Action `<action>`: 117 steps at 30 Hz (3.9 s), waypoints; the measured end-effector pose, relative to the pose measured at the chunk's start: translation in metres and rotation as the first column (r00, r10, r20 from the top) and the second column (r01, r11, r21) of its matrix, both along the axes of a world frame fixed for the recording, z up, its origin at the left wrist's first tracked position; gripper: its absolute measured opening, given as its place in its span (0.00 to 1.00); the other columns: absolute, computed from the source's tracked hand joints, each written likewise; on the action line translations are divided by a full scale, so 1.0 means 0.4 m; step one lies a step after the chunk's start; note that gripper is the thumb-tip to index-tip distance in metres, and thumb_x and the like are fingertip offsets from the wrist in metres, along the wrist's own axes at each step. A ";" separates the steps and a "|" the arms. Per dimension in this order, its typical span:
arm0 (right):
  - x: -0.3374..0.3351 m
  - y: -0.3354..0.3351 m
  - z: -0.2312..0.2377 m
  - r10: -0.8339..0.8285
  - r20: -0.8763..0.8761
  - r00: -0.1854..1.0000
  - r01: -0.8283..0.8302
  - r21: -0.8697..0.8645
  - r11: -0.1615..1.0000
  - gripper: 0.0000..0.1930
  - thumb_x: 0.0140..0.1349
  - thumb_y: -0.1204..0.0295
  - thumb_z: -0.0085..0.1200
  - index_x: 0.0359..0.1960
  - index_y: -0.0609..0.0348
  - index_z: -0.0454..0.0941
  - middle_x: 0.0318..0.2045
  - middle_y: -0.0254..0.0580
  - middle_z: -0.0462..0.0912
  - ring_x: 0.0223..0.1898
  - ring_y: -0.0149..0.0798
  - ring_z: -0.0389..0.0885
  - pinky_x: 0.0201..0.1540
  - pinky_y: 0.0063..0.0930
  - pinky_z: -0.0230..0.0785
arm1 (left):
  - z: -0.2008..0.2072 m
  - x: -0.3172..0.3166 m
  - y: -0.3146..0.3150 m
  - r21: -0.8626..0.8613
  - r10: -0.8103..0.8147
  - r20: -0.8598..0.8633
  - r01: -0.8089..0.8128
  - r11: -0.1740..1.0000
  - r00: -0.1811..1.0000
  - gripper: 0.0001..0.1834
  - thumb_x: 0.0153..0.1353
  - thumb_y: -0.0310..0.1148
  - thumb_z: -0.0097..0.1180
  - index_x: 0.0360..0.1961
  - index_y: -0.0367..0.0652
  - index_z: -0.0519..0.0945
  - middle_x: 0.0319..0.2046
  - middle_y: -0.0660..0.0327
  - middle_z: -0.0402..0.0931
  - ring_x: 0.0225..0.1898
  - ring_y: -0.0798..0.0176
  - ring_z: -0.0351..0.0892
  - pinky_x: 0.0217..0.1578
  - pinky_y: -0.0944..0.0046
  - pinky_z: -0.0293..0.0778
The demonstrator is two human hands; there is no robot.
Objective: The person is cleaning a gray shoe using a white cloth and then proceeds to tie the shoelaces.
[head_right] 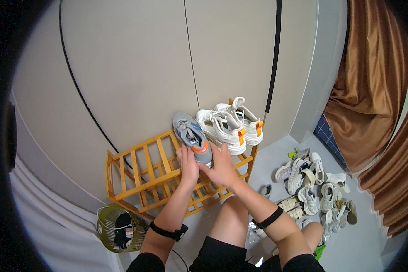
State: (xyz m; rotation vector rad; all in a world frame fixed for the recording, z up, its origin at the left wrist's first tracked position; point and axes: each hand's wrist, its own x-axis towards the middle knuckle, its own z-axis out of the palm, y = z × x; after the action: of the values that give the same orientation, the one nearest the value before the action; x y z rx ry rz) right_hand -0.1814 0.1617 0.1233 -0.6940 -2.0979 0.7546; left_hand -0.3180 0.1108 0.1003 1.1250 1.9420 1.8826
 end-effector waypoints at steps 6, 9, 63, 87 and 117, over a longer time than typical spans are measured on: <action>-0.001 -0.067 -0.005 -0.108 0.109 0.988 0.095 0.122 0.988 0.42 0.58 0.60 0.72 0.73 0.62 0.68 0.52 0.59 0.71 0.54 0.62 0.72 0.60 0.50 0.68 | -0.047 -0.010 -0.044 -0.156 0.044 -0.108 -0.061 0.986 0.993 0.34 0.81 0.45 0.37 0.80 0.37 0.57 0.72 0.40 0.61 0.73 0.35 0.58 0.73 0.42 0.50; -0.003 -0.062 -0.011 -0.091 0.123 0.988 0.073 0.138 0.988 0.41 0.60 0.59 0.71 0.71 0.64 0.68 0.53 0.61 0.72 0.55 0.64 0.73 0.61 0.52 0.67 | -0.037 0.005 -0.071 -0.220 0.047 -0.191 -0.090 0.971 0.980 0.35 0.81 0.46 0.38 0.80 0.34 0.55 0.73 0.40 0.62 0.74 0.36 0.57 0.73 0.41 0.50; 0.806 -0.067 -0.917 -0.735 0.188 0.652 0.227 -0.973 -0.048 0.20 0.79 0.58 0.54 0.56 0.65 0.79 0.40 0.39 0.84 0.39 0.32 0.79 0.45 0.30 0.74 | -0.964 0.788 0.226 -0.894 -0.640 0.218 0.414 0.171 0.737 0.36 0.66 0.43 0.62 0.68 0.28 0.73 0.64 0.35 0.75 0.70 0.37 0.71 0.70 0.50 0.66; 0.956 -0.444 -1.219 -0.243 0.621 0.746 0.663 -0.729 0.171 0.17 0.65 0.62 0.63 0.51 0.57 0.84 0.46 0.57 0.88 0.52 0.59 0.86 0.58 0.47 0.77 | -1.113 0.647 0.472 -0.853 -0.873 -0.429 0.212 0.476 0.233 0.15 0.73 0.41 0.55 0.34 0.42 0.83 0.28 0.49 0.85 0.36 0.41 0.85 0.53 0.43 0.70; 0.751 -0.095 -0.710 -0.492 -0.083 0.867 0.102 -0.935 0.338 0.54 0.57 0.58 0.79 0.76 0.66 0.55 0.67 0.56 0.72 0.65 0.47 0.76 0.65 0.41 0.74 | -0.518 0.775 0.256 0.077 -0.263 0.956 0.754 0.652 0.130 0.23 0.80 0.39 0.37 0.54 0.22 0.68 0.65 0.30 0.70 0.69 0.34 0.72 0.73 0.39 0.72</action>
State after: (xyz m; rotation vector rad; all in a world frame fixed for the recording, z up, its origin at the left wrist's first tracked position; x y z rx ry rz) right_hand 0.1192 0.1238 -0.1608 -1.3673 -0.9679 1.7027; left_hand -0.0080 0.2131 -0.1069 0.2804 0.9182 1.0664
